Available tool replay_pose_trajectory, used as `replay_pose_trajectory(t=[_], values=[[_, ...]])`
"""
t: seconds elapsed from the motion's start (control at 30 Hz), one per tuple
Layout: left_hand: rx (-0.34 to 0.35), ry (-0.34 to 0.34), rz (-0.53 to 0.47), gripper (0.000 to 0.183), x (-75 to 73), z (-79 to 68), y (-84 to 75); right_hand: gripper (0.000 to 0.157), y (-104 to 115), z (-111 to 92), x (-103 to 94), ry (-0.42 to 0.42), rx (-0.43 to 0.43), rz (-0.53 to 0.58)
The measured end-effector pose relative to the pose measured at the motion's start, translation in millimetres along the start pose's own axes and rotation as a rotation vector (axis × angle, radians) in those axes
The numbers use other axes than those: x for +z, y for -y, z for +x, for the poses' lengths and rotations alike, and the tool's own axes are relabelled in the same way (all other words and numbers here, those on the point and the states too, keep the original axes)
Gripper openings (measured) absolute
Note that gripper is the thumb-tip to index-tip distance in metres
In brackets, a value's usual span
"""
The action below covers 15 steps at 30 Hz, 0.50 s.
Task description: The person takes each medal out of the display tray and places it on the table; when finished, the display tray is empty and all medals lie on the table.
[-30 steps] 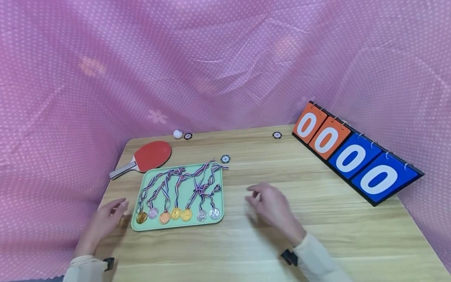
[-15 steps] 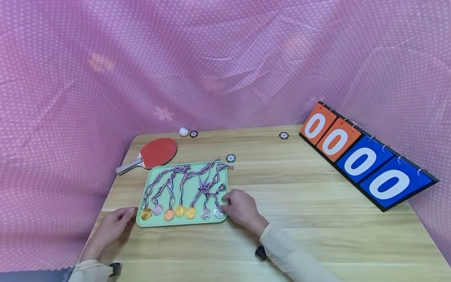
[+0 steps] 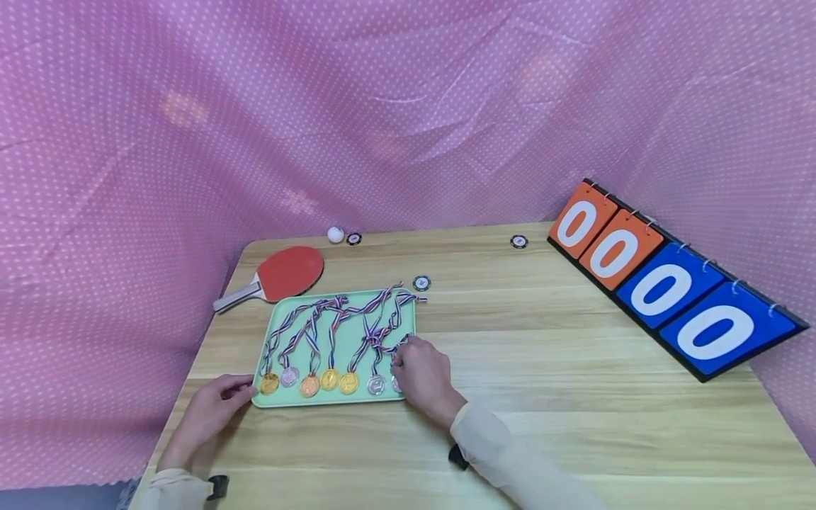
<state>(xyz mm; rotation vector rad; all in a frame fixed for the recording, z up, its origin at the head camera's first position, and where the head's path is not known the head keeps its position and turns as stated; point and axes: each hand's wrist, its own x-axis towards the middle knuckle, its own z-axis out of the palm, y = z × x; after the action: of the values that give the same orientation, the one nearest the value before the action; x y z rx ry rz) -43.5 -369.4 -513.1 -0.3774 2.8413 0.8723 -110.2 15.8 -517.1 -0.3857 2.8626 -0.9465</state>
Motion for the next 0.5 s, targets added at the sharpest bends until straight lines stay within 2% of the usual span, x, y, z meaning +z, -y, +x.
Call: replay_pose_trajectory(t=[0.33, 0.5], values=[[-0.022, 0.000, -0.004, 0.040, 3.6, 4.0, -1.7, 0.004, -9, -2, -15.2, 0.044, 0.027, 0.118], [-0.033, 0.003, 0.000, 0.043, 3.2, 1.6, 2.0, 0.002, -12, -1, -27.1, 0.128, 0.019, 0.297]])
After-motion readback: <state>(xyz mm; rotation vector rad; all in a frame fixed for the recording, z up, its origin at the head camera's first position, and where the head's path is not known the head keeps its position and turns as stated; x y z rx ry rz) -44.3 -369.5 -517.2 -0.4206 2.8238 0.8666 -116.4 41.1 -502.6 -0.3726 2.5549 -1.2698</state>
